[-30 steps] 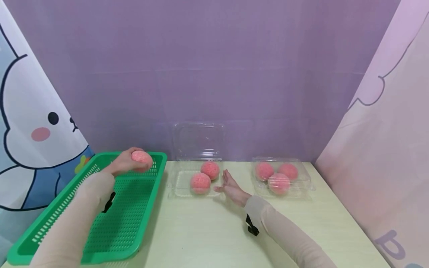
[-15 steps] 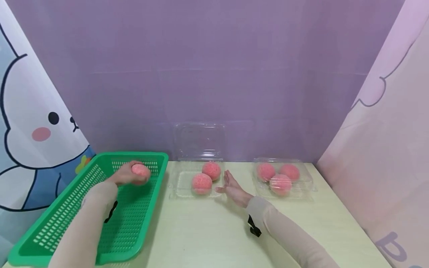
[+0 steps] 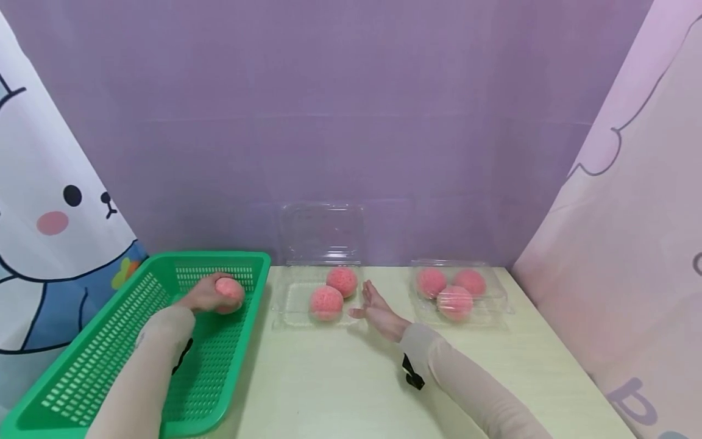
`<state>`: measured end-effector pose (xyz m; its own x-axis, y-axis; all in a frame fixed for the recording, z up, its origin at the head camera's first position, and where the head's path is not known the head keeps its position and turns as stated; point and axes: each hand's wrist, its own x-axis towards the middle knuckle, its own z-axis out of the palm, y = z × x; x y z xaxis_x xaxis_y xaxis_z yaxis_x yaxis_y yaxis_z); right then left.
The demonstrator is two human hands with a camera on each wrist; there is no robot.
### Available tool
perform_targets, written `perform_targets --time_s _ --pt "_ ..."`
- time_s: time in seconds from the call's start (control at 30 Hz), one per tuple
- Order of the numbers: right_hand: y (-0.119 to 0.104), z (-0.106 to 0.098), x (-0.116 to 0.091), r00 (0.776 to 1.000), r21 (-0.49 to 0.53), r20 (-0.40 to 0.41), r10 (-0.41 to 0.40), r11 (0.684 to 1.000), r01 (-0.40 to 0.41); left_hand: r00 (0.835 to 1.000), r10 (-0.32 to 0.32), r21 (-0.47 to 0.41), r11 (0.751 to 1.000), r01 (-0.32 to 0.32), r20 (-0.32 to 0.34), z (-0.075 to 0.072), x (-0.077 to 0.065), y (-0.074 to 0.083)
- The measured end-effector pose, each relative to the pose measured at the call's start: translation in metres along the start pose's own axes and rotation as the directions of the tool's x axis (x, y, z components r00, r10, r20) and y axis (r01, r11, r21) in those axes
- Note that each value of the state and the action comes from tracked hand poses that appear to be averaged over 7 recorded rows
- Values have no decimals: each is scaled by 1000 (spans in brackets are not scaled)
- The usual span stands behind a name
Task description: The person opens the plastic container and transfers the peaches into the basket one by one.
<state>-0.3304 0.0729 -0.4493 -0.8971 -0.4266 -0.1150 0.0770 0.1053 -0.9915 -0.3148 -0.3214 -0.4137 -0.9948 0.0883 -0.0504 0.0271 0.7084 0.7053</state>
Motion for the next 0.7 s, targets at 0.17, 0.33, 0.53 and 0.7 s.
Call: perform_targets --time_s 0.17,0.33,0.53,0.7 --pt "1 0 1 1000 7 3 5 1000 -5 1000 -1 -40 999 2 11 3 2 -1" --pt "0 0 0 1000 -18 1 1 1000 -1 1000 -13 -49 999 14 28 4 4 -6" --pt "0 0 0 1000 -26 -4 -3 1000 3 999 -10 -42 999 12 50 2 2 -8" --pt "1 -1 -1 1000 -22 0 -2 1000 2 998 -22 -18 1000 24 60 1 0 -12"
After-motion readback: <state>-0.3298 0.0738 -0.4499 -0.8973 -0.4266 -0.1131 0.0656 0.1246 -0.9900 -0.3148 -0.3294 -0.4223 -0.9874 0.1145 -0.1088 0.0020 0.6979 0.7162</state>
